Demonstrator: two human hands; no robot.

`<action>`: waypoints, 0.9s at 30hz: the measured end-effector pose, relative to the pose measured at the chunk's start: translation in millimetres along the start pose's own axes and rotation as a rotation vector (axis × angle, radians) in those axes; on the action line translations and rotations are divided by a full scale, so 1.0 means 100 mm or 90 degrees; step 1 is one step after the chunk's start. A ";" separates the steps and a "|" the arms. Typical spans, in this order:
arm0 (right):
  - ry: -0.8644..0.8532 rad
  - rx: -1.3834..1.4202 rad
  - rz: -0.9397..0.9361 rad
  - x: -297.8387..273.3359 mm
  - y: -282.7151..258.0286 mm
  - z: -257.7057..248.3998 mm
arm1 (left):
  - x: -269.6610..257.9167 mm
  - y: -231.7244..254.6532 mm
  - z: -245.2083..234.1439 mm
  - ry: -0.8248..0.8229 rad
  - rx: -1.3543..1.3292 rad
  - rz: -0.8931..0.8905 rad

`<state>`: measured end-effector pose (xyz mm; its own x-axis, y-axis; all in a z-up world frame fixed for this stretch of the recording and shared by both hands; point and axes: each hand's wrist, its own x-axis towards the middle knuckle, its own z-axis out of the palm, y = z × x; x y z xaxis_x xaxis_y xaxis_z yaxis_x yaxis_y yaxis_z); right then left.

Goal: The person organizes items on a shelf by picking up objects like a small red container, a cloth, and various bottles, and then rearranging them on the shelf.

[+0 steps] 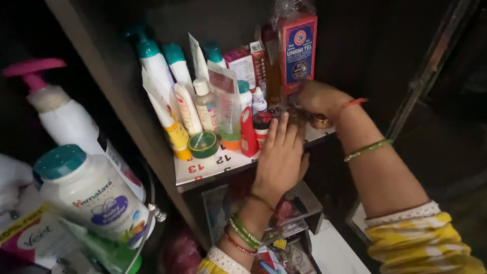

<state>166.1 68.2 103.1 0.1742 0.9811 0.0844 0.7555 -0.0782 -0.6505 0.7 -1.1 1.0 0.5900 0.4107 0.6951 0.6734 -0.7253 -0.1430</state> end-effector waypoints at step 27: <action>0.121 0.259 -0.131 -1.39 1.66 2.74 | -2.49 0.26 1.20 0.208 -0.547 -0.552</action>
<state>93.7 -32.8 -223.4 0.1877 0.9165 0.3531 0.4851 0.2261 -0.8447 -75.0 -56.0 -260.4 -0.1188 0.8639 0.4895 0.2044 -0.4611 0.8635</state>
